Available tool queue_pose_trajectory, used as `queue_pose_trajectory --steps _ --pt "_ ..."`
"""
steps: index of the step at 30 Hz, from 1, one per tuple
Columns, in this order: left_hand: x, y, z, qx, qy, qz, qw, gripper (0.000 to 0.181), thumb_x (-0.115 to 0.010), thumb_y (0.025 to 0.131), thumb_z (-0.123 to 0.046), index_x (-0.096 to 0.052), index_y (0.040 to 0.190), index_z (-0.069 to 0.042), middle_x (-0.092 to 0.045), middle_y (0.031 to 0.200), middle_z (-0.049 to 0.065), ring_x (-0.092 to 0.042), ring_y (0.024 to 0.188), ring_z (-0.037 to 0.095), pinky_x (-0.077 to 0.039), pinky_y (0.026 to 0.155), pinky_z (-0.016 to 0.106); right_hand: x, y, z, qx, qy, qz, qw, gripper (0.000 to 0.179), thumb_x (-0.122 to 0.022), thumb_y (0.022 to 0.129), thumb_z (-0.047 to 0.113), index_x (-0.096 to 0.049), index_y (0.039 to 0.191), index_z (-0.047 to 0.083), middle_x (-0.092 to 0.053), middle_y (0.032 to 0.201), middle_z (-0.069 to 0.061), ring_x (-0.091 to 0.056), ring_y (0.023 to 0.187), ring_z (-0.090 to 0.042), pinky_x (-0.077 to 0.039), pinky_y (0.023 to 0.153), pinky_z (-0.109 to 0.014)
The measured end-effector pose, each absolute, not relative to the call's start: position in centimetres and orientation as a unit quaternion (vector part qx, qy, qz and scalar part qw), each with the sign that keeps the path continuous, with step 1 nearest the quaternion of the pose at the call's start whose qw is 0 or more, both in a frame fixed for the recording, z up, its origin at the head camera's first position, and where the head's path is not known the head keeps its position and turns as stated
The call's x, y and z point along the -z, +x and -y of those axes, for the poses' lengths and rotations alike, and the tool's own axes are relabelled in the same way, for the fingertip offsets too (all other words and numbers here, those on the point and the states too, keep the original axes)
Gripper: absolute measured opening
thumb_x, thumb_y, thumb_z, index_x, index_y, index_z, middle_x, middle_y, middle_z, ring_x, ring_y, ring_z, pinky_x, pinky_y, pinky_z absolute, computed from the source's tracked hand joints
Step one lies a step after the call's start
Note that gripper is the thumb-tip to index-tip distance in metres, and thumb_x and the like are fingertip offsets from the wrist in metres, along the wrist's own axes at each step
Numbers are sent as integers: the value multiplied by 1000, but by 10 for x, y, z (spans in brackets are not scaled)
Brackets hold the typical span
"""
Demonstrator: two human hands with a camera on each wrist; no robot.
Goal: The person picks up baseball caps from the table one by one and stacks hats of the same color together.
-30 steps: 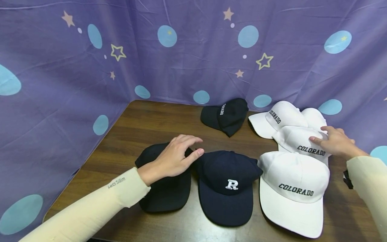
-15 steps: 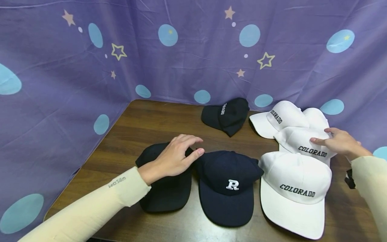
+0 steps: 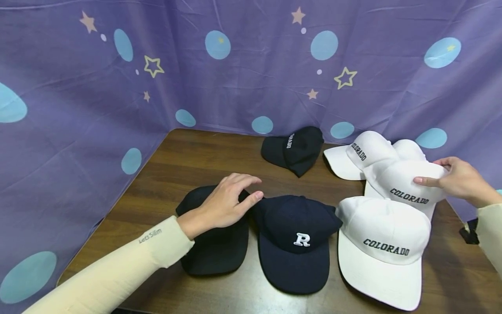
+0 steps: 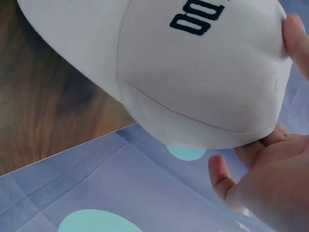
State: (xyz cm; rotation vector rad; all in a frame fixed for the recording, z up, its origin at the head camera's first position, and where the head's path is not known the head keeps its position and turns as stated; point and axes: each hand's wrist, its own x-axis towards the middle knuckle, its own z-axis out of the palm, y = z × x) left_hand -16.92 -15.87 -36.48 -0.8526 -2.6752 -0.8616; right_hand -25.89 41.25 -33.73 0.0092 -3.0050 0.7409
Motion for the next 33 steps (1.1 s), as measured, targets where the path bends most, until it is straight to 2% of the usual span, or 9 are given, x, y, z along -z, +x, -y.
queue_pose_trajectory --steps 2,5,7,10,14,18,23,28,33 --pt "365 -169 159 292 -286 907 101 44 -56 105 -42 -64 136 -12 -63 138 3 -52 131 23 -36 114 49 335 -256 -413 -259 4 965 36 75 -82 88 40 -48 127 -15 -64 108 -30 -59 79 -14 -46 58 -22" --pt "366 -170 160 293 -287 906 101 44 -56 105 -42 -64 136 -12 -63 138 3 -52 131 23 -36 114 49 332 -253 -413 -291 3 955 60 59 -75 94 39 -54 123 -8 -74 88 -5 -55 70 1 -48 56 -20" --pt "366 -170 160 293 -287 907 99 44 -56 105 -42 -64 136 -12 -63 138 3 -52 131 23 -36 114 49 330 -250 -411 -316 1 945 79 39 -70 98 37 -61 114 2 -71 76 12 -56 66 2 -49 54 -22" --pt "366 -170 161 293 -285 908 96 44 -56 105 -43 -64 136 -12 -63 138 4 -52 132 24 -35 115 49 326 -245 -406 -332 -4 937 112 30 -66 100 36 -62 105 7 -64 68 24 -57 62 -2 -48 52 -22" --pt "367 -169 162 293 -283 908 94 45 -56 105 -42 -64 137 -12 -63 139 4 -51 133 24 -35 115 50 317 -240 -398 -341 -8 926 164 30 -68 100 34 -61 103 5 -60 64 28 -54 56 1 -45 49 -19" --pt "368 -170 163 293 -281 909 95 45 -56 105 -43 -64 137 -12 -63 139 4 -52 132 24 -35 115 49 309 -236 -392 -390 -1 896 212 9 -71 98 21 -62 96 20 -58 63 29 -53 53 6 -44 47 -13" --pt "368 -170 164 295 -280 909 94 45 -55 106 -43 -64 136 -12 -63 139 3 -51 132 23 -36 114 49 300 -232 -386 -439 -6 858 266 26 -67 97 9 -59 92 33 -57 65 30 -53 56 11 -42 48 -8" --pt "368 -170 164 297 -280 909 91 45 -55 106 -43 -63 137 -12 -62 139 3 -51 133 23 -35 114 49 292 -231 -380 -394 -63 857 326 30 -63 101 16 -52 98 43 -49 78 34 -48 70 13 -37 61 -2" --pt "367 -170 164 297 -281 908 92 45 -55 106 -44 -63 137 -12 -62 140 3 -51 133 24 -35 115 50 282 -227 -379 -350 -121 866 335 20 -52 107 30 -49 118 47 -40 92 31 -41 83 13 -47 83 -10"
